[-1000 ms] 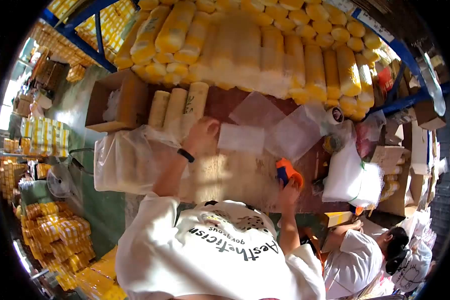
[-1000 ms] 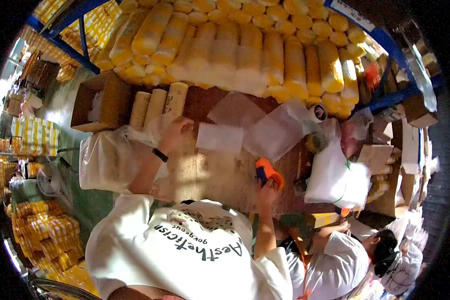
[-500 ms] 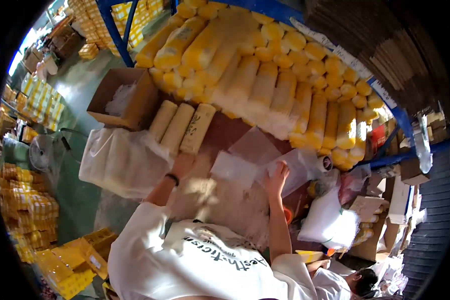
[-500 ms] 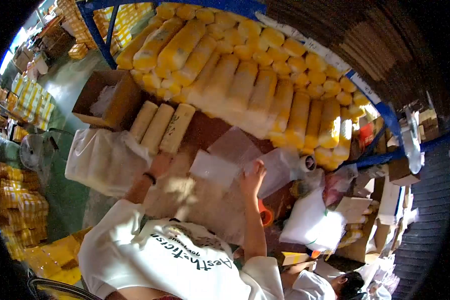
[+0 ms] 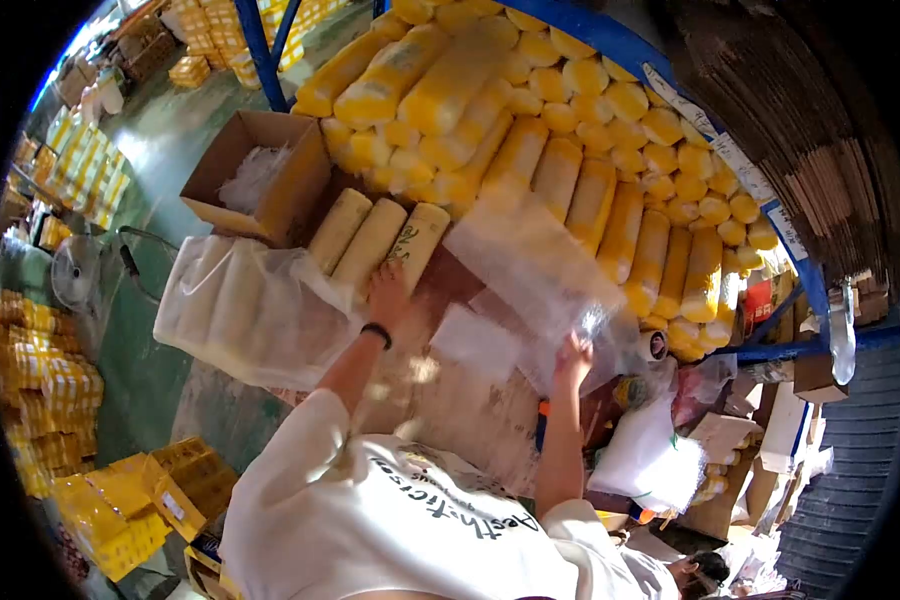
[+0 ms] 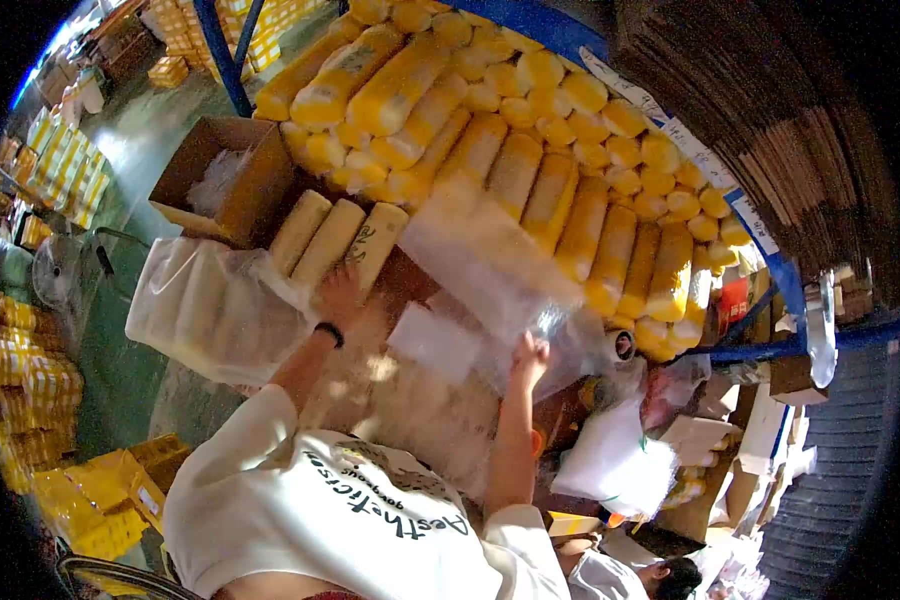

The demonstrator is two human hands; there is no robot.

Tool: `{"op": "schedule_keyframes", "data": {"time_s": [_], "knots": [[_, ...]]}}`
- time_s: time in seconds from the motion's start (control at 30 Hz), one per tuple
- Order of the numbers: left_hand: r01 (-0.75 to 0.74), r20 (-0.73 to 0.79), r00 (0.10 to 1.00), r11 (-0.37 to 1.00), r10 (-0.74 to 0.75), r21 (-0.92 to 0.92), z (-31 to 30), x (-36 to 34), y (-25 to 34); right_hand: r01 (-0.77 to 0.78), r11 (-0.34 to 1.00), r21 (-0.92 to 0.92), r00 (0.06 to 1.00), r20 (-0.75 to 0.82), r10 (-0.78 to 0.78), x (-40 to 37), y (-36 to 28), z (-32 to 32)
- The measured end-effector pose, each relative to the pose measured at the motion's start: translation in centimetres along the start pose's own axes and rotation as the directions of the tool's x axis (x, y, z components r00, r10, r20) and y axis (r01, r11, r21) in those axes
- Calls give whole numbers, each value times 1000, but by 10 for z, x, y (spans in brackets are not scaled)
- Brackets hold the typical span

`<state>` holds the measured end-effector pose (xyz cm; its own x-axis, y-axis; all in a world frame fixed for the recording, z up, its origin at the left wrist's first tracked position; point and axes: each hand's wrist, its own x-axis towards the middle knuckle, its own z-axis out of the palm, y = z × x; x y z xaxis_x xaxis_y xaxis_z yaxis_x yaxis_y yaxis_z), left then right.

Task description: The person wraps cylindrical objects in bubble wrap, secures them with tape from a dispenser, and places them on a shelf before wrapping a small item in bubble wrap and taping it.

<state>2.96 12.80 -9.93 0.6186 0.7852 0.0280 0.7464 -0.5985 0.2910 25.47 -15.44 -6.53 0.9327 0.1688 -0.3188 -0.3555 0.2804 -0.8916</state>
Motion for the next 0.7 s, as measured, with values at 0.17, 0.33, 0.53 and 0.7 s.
{"op": "schedule_keyframes", "data": {"time_s": [0.17, 0.33, 0.53, 0.7], "knots": [[113, 209, 968, 985, -139, 134, 24, 41, 14, -261, 965, 1, 955, 148, 258, -82, 100, -104], [342, 323, 931, 716, -170, -609, 22, 31, 1, -641, 688, -340, 669, 191, 719, -152, 81, -94], [356, 300, 899, -130, 320, -925, -65, -113, 18, -462, 852, -245, 708, 478, 521, -209, 28, -46], [308, 387, 711, 234, 588, -922, -130, -170, 50, -470, 814, 342, 737, 660, 148, -217, 33, -41]]}}
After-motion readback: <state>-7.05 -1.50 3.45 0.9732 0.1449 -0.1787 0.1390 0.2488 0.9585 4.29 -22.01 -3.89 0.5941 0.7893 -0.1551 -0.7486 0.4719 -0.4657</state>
